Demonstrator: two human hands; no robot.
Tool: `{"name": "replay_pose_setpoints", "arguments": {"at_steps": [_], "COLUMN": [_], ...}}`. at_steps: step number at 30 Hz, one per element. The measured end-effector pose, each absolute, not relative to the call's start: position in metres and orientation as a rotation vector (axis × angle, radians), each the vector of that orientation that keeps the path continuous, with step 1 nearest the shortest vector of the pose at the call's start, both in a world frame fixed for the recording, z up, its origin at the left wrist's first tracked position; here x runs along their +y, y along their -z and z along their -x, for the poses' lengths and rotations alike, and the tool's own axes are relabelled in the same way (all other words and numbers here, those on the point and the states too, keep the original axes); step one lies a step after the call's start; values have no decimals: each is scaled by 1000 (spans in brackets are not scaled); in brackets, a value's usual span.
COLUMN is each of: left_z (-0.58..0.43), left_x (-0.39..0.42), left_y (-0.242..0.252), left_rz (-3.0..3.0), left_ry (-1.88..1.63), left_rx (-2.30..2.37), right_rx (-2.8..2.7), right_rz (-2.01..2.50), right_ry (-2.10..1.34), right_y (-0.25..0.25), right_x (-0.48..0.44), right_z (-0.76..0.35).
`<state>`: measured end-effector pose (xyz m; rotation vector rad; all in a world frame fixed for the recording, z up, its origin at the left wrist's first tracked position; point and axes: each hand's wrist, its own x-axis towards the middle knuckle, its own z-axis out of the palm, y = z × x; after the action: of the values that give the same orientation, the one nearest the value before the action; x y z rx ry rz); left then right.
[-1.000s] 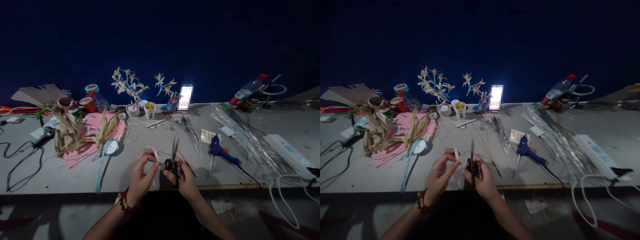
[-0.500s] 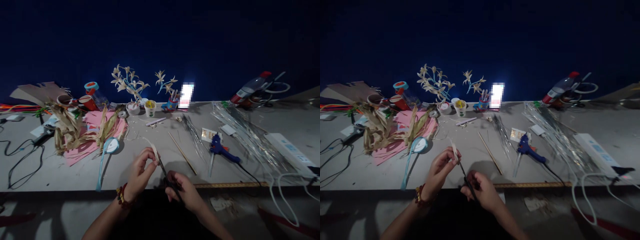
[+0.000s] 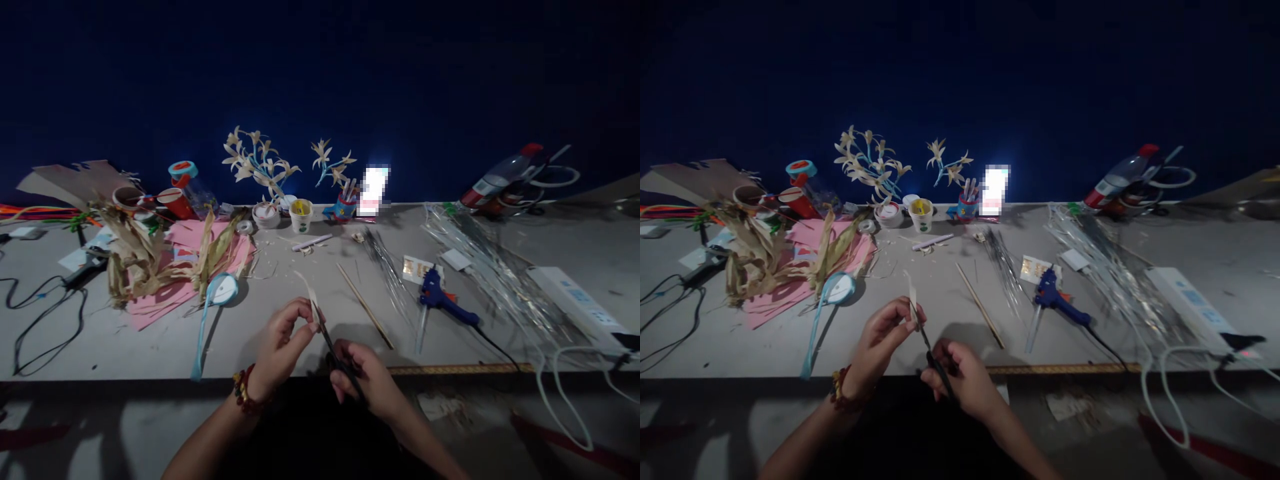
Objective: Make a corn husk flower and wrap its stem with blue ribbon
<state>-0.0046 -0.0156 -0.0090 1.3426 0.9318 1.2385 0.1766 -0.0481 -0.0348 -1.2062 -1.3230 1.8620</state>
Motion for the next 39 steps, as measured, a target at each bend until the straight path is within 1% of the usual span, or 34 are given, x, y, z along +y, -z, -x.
{"name": "replay_pose_setpoints", "arguments": {"at_steps": [16,24,39], "left_z": [4,5,9], "left_x": [-14,-14,-9], "left_y": [11,12,15], "left_rz": [-1175,-1149,-1120], "left_ry": [-1217,-1217,-1180], "left_rx": [861,836,816], "right_rx": [-1366,-1385,-1415], "right_rz": [1201,1158,1212], "right_ry": [-1835,-1850,-1809], "right_y": [38,39,44], "right_x": [-49,-45,-42], "right_z": [-178,-179,-178]}}
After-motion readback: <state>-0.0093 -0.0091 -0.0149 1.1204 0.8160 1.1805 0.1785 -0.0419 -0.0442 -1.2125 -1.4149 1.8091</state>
